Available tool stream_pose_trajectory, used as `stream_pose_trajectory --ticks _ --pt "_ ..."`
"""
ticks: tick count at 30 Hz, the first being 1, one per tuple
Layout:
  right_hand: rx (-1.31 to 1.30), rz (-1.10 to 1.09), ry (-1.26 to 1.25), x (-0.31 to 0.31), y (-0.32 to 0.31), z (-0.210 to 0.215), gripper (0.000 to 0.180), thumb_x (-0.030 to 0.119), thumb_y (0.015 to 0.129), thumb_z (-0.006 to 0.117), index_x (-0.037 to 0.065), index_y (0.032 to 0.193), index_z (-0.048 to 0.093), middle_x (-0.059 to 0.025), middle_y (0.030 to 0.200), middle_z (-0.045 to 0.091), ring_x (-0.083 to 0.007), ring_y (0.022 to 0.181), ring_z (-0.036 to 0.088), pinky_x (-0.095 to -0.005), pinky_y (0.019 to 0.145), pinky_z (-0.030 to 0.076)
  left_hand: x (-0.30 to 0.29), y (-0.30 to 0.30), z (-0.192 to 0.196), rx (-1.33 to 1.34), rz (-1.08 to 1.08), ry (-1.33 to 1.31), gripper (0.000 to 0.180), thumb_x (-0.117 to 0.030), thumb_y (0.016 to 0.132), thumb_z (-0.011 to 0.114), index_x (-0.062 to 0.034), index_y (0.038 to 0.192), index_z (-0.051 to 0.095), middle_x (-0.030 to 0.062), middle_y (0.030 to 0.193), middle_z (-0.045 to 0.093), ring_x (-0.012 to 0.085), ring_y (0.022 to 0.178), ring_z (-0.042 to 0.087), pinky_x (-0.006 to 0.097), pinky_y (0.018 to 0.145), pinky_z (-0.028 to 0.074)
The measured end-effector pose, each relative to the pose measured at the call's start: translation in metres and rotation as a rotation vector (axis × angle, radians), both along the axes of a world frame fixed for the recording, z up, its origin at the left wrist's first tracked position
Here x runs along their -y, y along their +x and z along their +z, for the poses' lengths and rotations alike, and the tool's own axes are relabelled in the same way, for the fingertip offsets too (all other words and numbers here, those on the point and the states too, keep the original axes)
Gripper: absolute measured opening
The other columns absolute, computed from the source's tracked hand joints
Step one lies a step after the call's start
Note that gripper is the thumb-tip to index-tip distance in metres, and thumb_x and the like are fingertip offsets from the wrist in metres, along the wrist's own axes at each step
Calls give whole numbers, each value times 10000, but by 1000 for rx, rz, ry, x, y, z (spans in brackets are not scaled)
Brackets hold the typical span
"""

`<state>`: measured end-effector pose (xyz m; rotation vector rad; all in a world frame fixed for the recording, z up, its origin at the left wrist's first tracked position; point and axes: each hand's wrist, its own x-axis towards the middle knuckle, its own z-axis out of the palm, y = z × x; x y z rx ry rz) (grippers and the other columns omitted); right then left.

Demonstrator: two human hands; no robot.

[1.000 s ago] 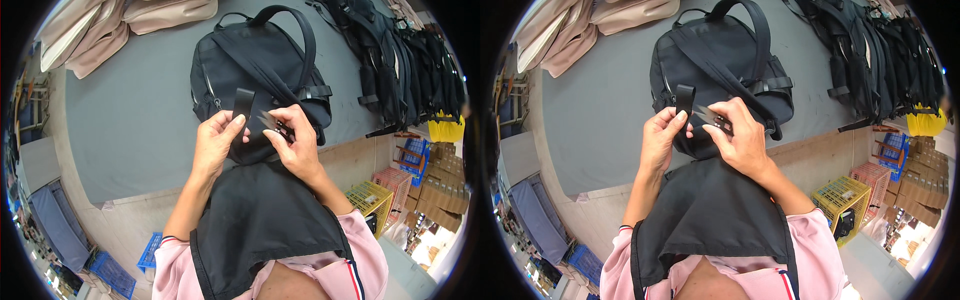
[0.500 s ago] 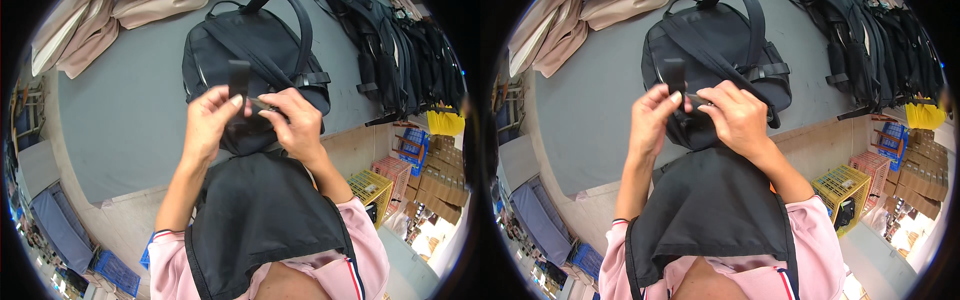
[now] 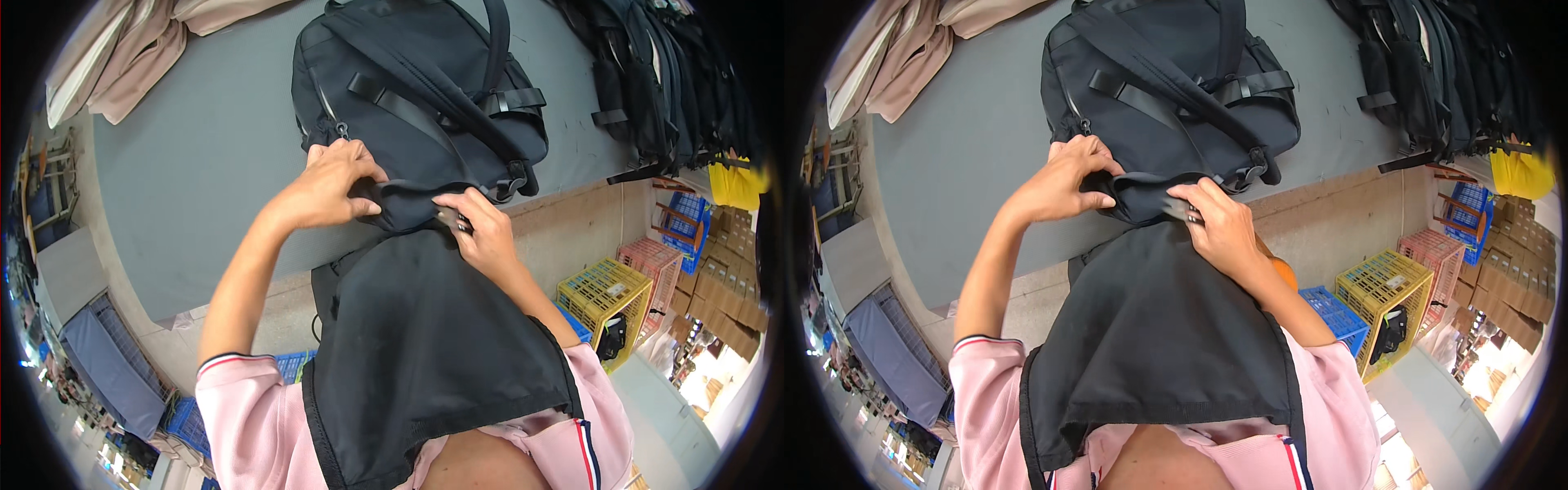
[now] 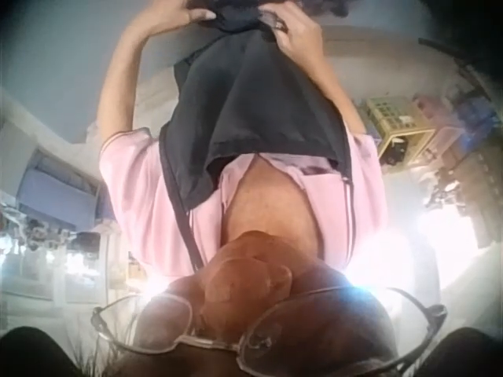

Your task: Checking and adjusting the straps and buckles on black backpacks during assembly or quality control.

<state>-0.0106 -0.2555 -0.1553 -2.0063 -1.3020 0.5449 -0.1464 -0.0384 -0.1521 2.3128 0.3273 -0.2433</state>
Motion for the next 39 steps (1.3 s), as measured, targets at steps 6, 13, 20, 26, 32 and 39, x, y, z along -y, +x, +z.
stream_pose_trajectory --ticks 6,13,20,26,32,39 --pt "-32 -142 101 10 2 -5 298 -45 724 615 62 1001 633 -81 792 525 -242 644 561 -321 589 462 2 23 -1 128 -322 -43 218 -150 710 731 -38 829 586 42 801 543 230 894 489 330 841 349" --pt "128 -337 154 12 6 47 318 150 669 794 28 906 619 -62 764 482 -174 612 532 -294 518 430 46 65 13 593 8 -266 229 -118 737 712 -8 816 526 84 740 553 244 672 514 327 645 430" --pt "-23 -401 242 29 15 20 315 209 688 795 17 867 621 -41 762 460 -139 640 444 -259 558 355 77 76 -1 207 450 -704 199 -145 809 665 -9 785 522 -8 612 483 62 576 387 240 536 354" --pt "-135 -391 223 40 8 -3 260 159 705 774 19 862 621 -22 759 461 -117 647 439 -243 560 349 75 71 -19 27 396 -797 216 -163 835 638 3 754 526 -23 614 464 55 586 383 240 528 334" --pt "-202 -375 150 41 14 26 233 90 718 727 45 915 611 -29 789 491 -139 668 501 -257 584 405 78 70 -14 -36 380 -814 125 -120 901 580 -16 831 581 -18 769 605 21 683 495 181 605 398" --pt "232 -176 -20 46 21 50 292 107 696 721 93 967 613 -50 828 534 -221 648 579 -305 576 462 76 71 -19 -86 368 -765 115 -105 914 546 -7 872 589 34 828 652 60 726 563 205 677 454"
